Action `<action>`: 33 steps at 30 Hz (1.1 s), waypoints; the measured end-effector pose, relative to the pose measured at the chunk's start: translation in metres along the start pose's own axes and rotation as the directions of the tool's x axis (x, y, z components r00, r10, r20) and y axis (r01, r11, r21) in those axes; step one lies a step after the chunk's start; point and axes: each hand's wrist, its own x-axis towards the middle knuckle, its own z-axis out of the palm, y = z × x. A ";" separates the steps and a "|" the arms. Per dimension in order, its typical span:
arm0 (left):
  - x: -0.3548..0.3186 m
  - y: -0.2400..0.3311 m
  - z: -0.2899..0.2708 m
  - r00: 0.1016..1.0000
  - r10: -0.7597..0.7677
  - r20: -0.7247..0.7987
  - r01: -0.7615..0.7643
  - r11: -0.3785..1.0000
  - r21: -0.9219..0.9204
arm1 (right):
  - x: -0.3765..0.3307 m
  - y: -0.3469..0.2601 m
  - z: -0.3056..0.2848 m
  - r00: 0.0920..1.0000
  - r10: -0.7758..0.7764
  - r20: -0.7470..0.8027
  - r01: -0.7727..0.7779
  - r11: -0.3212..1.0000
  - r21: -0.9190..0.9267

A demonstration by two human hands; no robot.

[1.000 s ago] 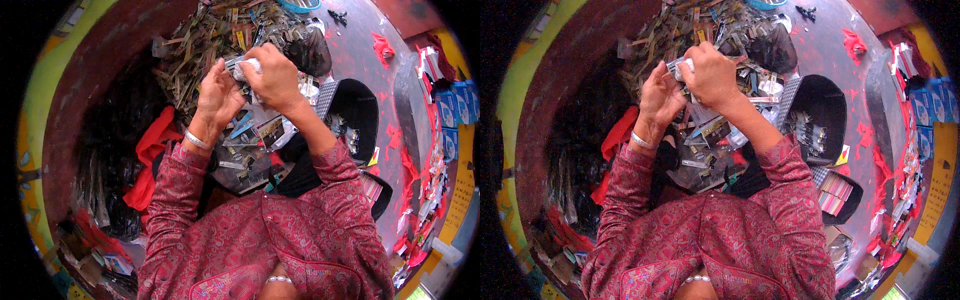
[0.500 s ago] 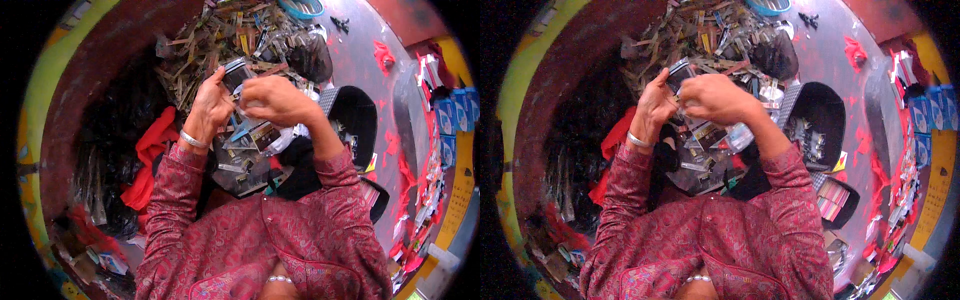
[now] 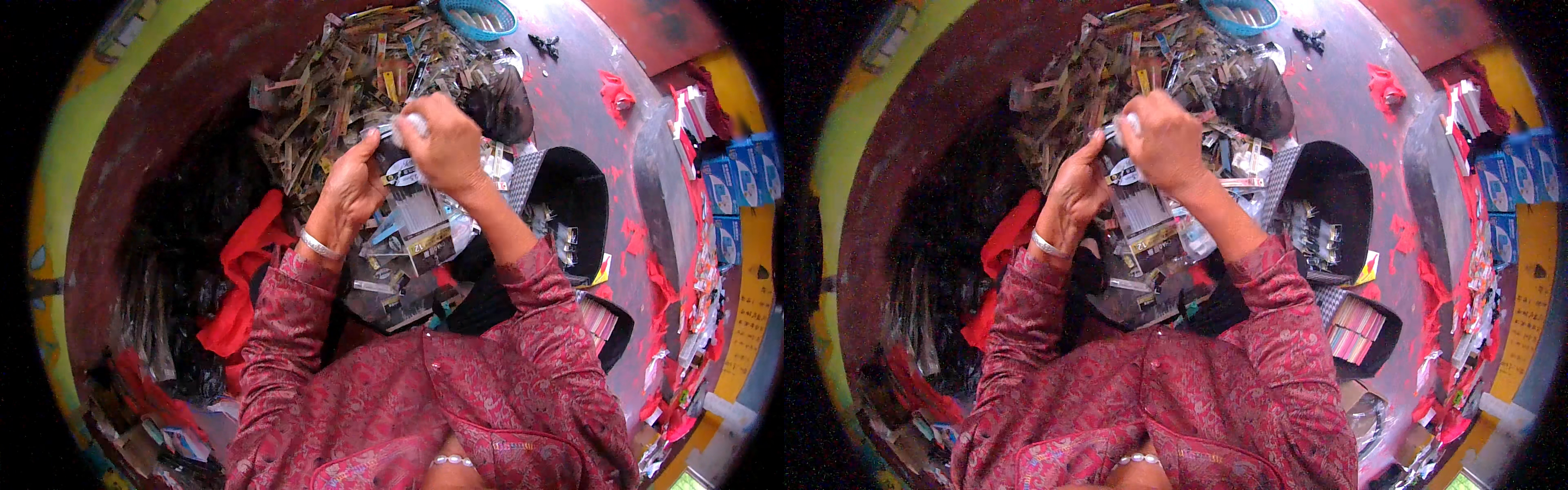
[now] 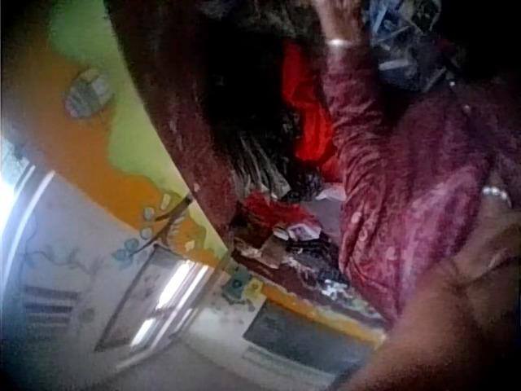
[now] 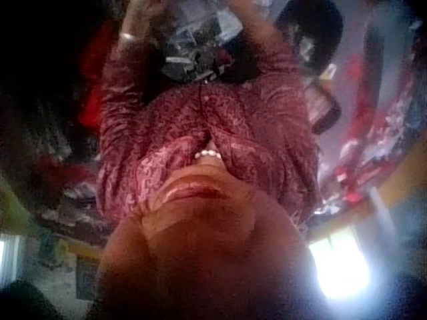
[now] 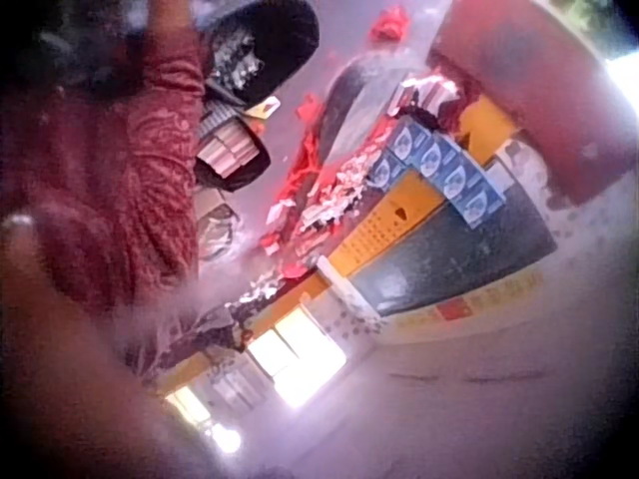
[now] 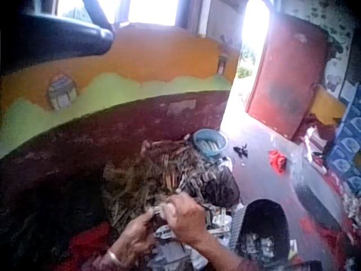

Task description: The person sits on the floor and wipes small packaged items with a white cloth. They pick up each package, wipe it, and place it into a black container. The person repeats this process for multiple items.

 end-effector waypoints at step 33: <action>-0.012 0.056 0.019 0.915 0.397 -0.064 -0.400 0.916 -0.031 | -0.053 -0.004 -0.021 0.501 0.299 0.812 -0.850 -0.007 0.527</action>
